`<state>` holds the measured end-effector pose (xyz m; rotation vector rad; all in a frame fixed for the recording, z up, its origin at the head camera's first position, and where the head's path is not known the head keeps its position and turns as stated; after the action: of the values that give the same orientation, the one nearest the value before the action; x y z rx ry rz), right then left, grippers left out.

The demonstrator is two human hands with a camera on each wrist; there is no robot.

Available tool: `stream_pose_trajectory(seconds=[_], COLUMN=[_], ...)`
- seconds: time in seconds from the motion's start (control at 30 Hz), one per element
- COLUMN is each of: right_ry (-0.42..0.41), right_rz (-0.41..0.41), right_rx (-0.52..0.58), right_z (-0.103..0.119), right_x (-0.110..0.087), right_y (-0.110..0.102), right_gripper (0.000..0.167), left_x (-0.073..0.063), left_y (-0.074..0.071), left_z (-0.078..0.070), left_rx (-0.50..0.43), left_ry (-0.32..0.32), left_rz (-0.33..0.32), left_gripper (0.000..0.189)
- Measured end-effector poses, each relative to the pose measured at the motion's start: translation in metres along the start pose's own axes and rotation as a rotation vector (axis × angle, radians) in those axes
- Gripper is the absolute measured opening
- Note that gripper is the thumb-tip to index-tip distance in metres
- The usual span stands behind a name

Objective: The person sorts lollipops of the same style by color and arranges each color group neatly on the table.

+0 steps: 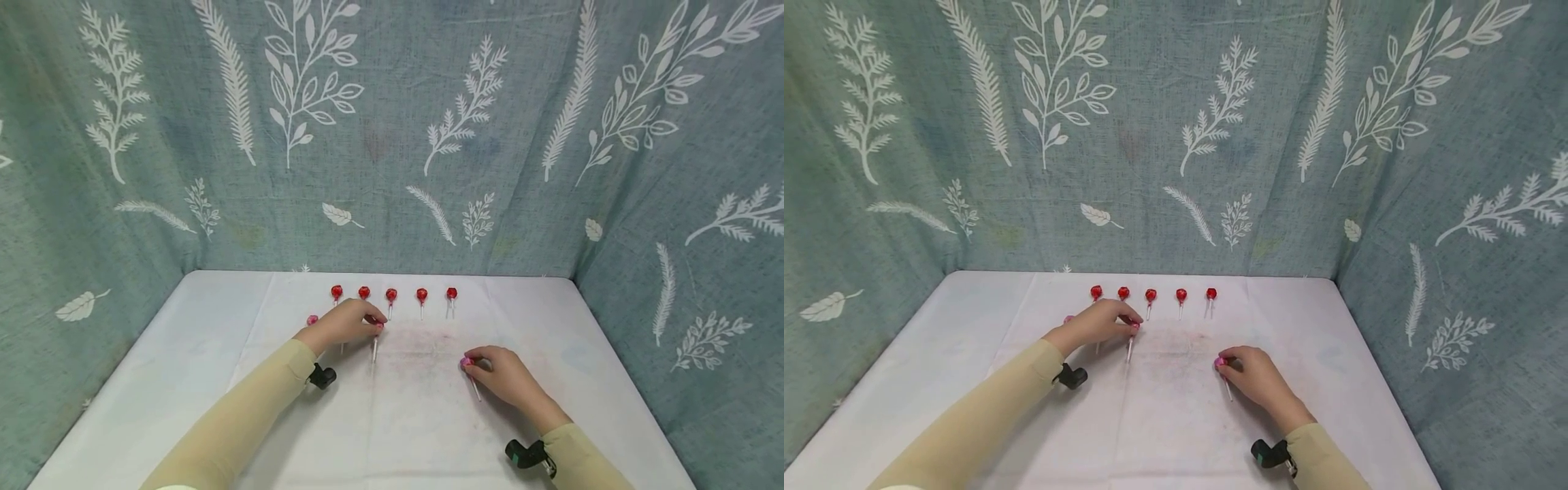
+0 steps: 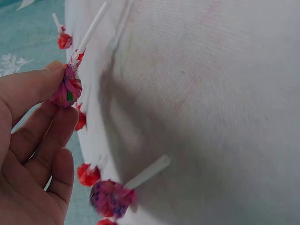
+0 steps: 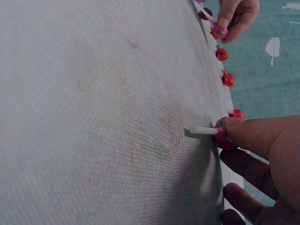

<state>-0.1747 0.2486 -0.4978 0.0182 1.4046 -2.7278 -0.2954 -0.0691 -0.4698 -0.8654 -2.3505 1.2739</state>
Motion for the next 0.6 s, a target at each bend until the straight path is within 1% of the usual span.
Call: stream_pose_trajectory(seconds=[0.17, 0.3, 0.43, 0.6], right_ry=[0.004, 0.008, 0.007, 0.012], right_rz=[0.011, 0.011, 0.002, -0.004], right_rx=[-0.002, -0.006, -0.011, -0.005], right_z=[-0.001, 0.000, 0.001, 0.002], right_x=[0.001, 0.001, 0.002, 0.002], right_y=[0.004, 0.004, 0.001, 0.000], right_gripper=[0.026, 0.026, 0.021, 0.016], left_x=[0.006, 0.009, 0.013, 0.015], left_y=[0.005, 0.008, 0.010, 0.014], left_z=[0.003, 0.007, 0.009, 0.012], left_rx=[-0.008, 0.001, 0.013, 0.021], left_ry=[0.000, 0.003, 0.022, 0.027], left_rz=[0.011, 0.002, -0.009, -0.014], left_gripper=[0.020, 0.019, 0.018, 0.017])
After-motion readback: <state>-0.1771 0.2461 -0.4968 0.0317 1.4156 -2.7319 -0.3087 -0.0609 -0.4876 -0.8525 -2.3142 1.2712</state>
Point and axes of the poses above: each hand's wrist, its own x-axis towards the middle knuckle, its own y-axis out of the palm, z = x × y, the point moved 2 cm from there along x, towards the middle knuckle, and after that the axes turned 4 degrees about y, right-handed, at the moved point
